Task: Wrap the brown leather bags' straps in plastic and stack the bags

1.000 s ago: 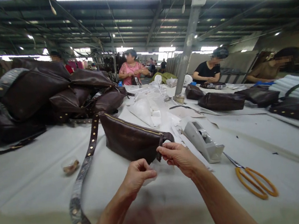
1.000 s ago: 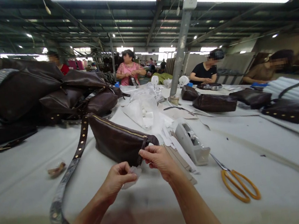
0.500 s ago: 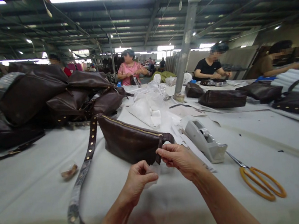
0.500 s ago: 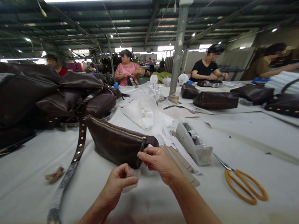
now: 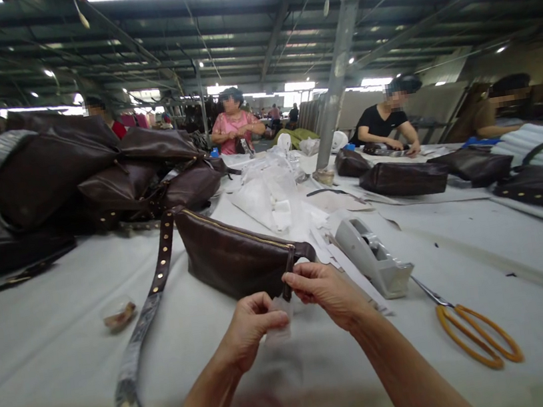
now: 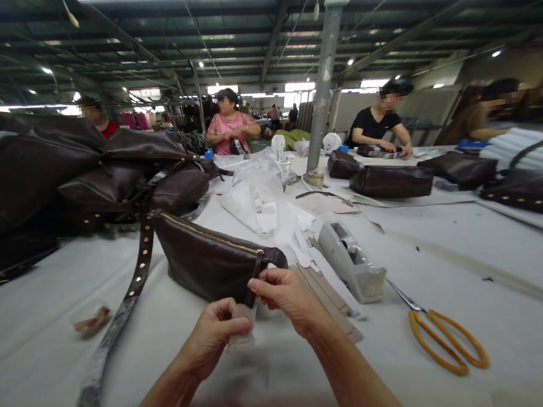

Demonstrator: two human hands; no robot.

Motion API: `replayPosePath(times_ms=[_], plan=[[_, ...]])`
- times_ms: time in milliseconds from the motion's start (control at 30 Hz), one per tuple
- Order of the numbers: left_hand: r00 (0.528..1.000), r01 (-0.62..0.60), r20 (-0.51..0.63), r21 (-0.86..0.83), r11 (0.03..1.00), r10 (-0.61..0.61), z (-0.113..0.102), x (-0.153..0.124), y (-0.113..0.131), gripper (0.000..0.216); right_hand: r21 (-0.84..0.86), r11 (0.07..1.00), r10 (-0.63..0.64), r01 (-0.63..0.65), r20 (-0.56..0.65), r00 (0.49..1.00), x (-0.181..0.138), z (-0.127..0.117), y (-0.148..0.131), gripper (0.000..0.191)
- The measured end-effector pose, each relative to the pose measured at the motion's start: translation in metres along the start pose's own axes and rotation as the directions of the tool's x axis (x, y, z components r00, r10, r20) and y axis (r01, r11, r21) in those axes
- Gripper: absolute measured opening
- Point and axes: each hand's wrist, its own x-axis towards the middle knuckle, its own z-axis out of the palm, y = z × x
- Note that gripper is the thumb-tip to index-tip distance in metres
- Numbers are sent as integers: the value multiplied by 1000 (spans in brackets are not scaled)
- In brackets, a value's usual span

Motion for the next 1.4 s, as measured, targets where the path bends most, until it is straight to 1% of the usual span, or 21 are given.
replayPosePath(times_ms=[200,400,500,667,933,1167,1333,1400], plan=[[1000,14,26,6,1000,-14,2,1,1,31,-23,1000,-12,12,6,1000,-1,-1,-1,38],[999,28,28,7,1000,-29,3,1,3,28,-16,1000,-17,17,9,1000,-1,-3,2,37],[999,38,17,1,999,-38,3,1,6,29,-29,999,-25,25,2,1000,0,-4,3,37],[998,59,-30,86,995,-57,5,-1,8,31,-58,997,-53,53,3,999,0,-4,1,37],[994,96,-67,118,988,-89,2,1,3,40,-55,998,-37,37,2,999,0,-4,0,36],[996,66,-68,85,994,-60,4,0,0,46,-92,994,-52,52,0,999,0,-2,-1,36],[999,-36,-5,80,996,36,-9,12,-16,51,-125,989,-83,83,5,997,2,-2,4,35],[998,-57,5,86,995,57,-13,18,-19,54,-137,987,-86,85,4,996,4,-2,4,34]])
